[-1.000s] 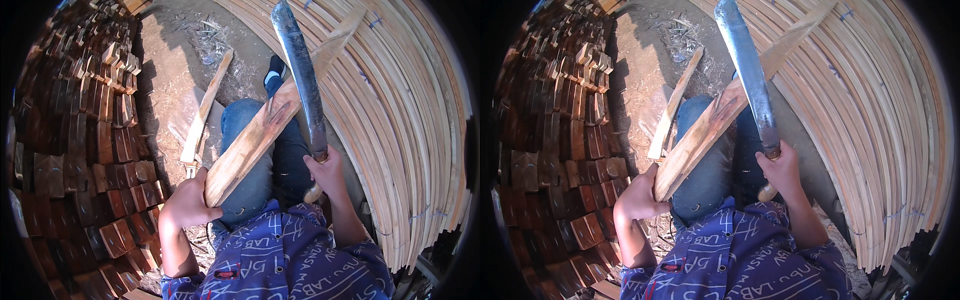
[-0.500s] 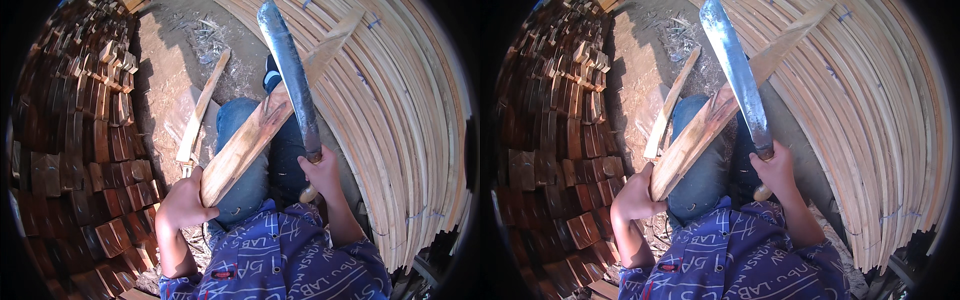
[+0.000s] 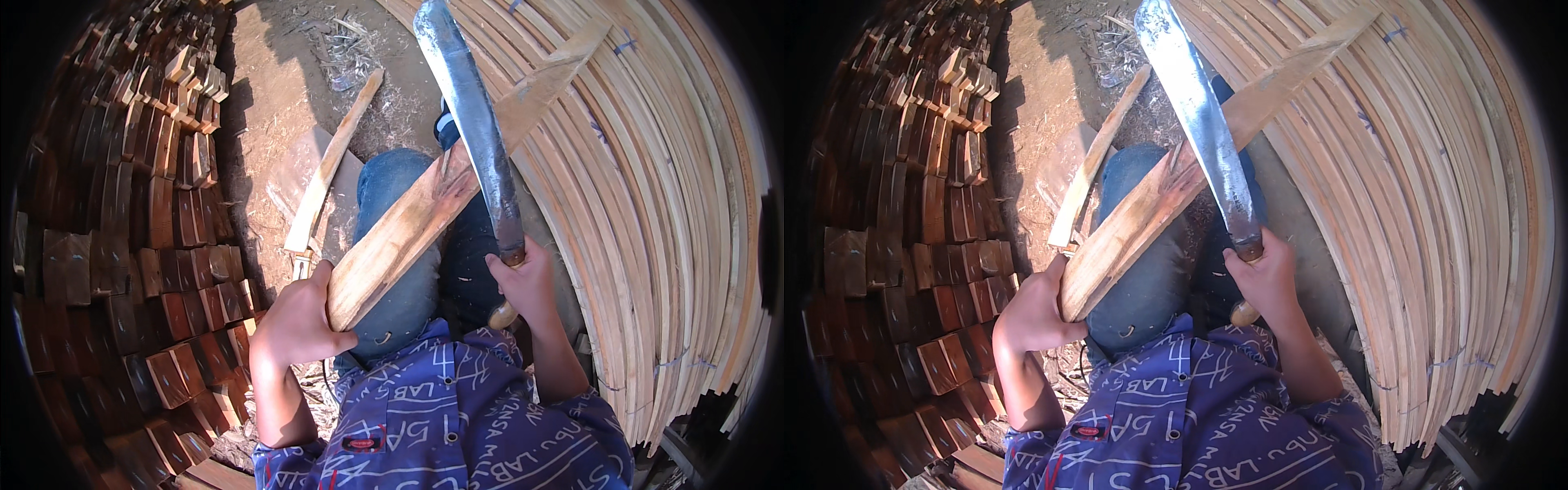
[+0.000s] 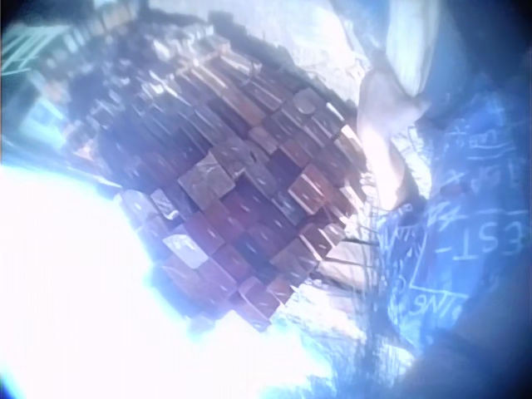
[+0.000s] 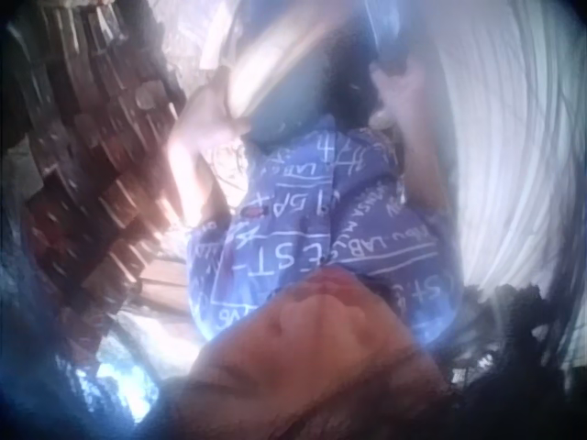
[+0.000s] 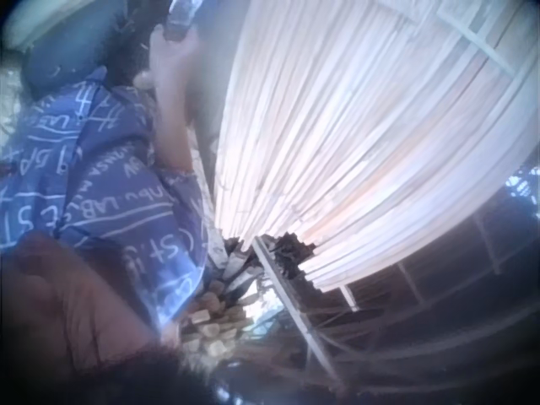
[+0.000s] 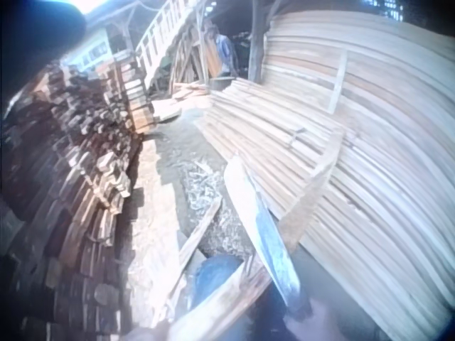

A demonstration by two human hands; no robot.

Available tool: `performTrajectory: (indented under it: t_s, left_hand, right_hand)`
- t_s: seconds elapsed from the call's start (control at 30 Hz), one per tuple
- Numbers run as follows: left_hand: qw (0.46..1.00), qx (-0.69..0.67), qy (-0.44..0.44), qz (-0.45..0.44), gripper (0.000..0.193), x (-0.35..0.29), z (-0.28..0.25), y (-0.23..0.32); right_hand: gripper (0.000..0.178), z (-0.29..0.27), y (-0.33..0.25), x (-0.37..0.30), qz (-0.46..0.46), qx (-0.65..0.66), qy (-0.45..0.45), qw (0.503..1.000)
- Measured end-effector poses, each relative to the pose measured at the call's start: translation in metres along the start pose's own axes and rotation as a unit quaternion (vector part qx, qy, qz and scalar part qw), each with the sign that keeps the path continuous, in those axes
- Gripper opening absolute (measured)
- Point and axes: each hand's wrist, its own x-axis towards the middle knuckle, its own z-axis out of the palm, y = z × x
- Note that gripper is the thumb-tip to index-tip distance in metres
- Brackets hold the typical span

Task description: The person sits on the ground and uses a machete to shave and shape a long wooden stick. They repeatedly strike and scrape the wood to remove thin layers, gradually refining its profile. Finished curved wooden pieces are stacked nearby.

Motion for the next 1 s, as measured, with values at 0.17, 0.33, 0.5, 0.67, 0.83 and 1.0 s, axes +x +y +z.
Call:
performTrajectory:
  t_s: [0.17, 0.33, 0.5, 0.67, 0.83, 1.0]
  left_hand:
    - [0.999, 0.025, 0.006, -0.021, 0.052, -0.001, 0.002, 0.007]
    - [1.0, 0.006, 0.0, -0.013, 0.052, -0.003, 0.001, 0.006]
    - [1.0, 0.006, -0.014, -0.012, 0.053, 0.001, -0.001, 0.005]
    - [0.997, 0.056, -0.017, -0.047, 0.059, 0.002, 0.0, 0.008]
    - [0.995, 0.101, -0.019, -0.018, 0.06, 0.001, -0.002, 0.012]
    - [0.998, 0.047, -0.041, 0.01, 0.06, 0.005, -0.005, 0.006]
  right_hand:
    - [0.02, 0.005, 0.007, -0.007, -0.032, -0.023, -0.003, 0.999]
    - [0.019, -0.005, 0.013, 0.002, 0.008, 0.025, -0.035, 0.999]
    - [0.019, -0.001, 0.008, 0.004, 0.052, 0.061, -0.021, 0.997]
    - [0.023, 0.008, 0.015, -0.014, -0.099, -0.04, -0.046, 0.993]
    - [0.019, -0.005, -0.001, -0.001, -0.045, 0.011, -0.032, 0.998]
    - [0.021, 0.003, 0.012, -0.004, 0.002, 0.031, -0.009, 0.999]
